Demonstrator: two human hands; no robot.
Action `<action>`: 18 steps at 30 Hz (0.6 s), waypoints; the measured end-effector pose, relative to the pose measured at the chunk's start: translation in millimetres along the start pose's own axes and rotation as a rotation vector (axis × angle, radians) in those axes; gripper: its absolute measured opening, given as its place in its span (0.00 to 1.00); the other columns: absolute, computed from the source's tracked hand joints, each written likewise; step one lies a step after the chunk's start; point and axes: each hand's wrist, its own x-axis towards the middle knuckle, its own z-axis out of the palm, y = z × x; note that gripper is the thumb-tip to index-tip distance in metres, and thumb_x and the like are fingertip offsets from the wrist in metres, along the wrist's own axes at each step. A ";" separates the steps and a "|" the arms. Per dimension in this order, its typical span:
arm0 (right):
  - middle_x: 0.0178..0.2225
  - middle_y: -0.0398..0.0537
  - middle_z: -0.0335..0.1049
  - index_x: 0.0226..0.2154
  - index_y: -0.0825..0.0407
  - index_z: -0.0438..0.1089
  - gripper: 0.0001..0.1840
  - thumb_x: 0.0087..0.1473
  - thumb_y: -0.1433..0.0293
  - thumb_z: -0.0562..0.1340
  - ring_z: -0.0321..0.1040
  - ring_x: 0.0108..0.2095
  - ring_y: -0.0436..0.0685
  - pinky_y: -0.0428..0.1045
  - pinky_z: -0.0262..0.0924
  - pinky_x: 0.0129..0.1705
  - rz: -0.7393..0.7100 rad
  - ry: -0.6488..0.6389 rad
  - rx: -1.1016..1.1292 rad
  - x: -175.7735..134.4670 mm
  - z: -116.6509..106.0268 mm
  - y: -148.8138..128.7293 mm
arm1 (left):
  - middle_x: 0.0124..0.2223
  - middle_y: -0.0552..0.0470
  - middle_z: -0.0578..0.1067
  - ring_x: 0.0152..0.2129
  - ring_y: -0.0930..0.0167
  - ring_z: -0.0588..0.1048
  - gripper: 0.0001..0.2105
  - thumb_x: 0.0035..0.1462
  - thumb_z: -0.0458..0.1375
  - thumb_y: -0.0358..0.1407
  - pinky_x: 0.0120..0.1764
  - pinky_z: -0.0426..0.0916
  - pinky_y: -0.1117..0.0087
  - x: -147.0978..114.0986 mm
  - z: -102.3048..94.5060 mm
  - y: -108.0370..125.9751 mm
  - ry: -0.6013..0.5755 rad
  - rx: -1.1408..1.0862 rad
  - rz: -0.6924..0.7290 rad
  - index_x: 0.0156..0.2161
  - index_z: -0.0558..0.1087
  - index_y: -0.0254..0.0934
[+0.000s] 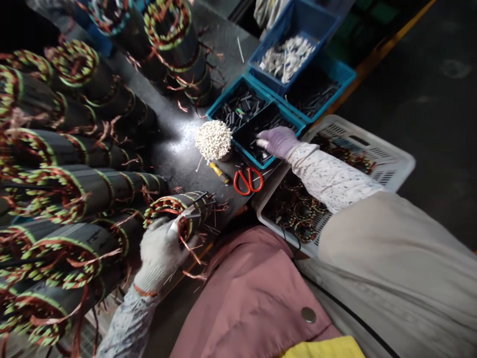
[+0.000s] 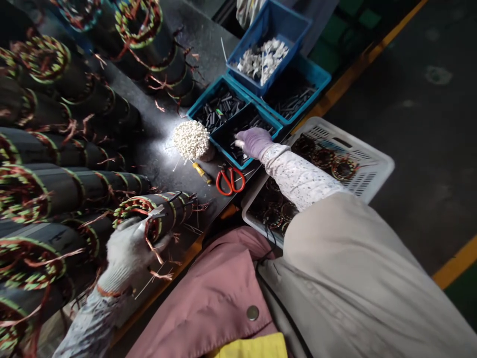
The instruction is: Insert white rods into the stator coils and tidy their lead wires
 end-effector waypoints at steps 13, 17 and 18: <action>0.17 0.40 0.67 0.29 0.58 0.74 0.08 0.48 0.68 0.66 0.62 0.19 0.45 0.41 0.61 0.24 0.573 -0.348 1.369 -67.8 127.3 -122.7 | 0.30 0.52 0.79 0.29 0.66 0.78 0.17 0.50 0.57 0.41 0.43 0.67 0.64 0.6 4.4 -7.0 0.045 -0.055 0.087 0.45 0.71 0.38; 0.15 0.39 0.65 0.29 0.58 0.74 0.07 0.47 0.70 0.67 0.62 0.17 0.45 0.41 0.61 0.21 0.604 -0.408 1.410 -53.8 130.9 -124.8 | 0.29 0.53 0.79 0.28 0.67 0.78 0.16 0.49 0.57 0.39 0.43 0.68 0.65 3.4 4.3 -6.1 0.072 -0.093 0.081 0.45 0.72 0.39; 0.15 0.39 0.65 0.30 0.59 0.74 0.06 0.48 0.71 0.67 0.62 0.17 0.45 0.40 0.61 0.21 0.608 -0.423 1.414 -51.9 130.8 -126.0 | 0.29 0.53 0.79 0.27 0.67 0.78 0.16 0.49 0.57 0.39 0.43 0.68 0.65 3.7 4.4 -6.2 0.071 -0.097 0.081 0.44 0.72 0.39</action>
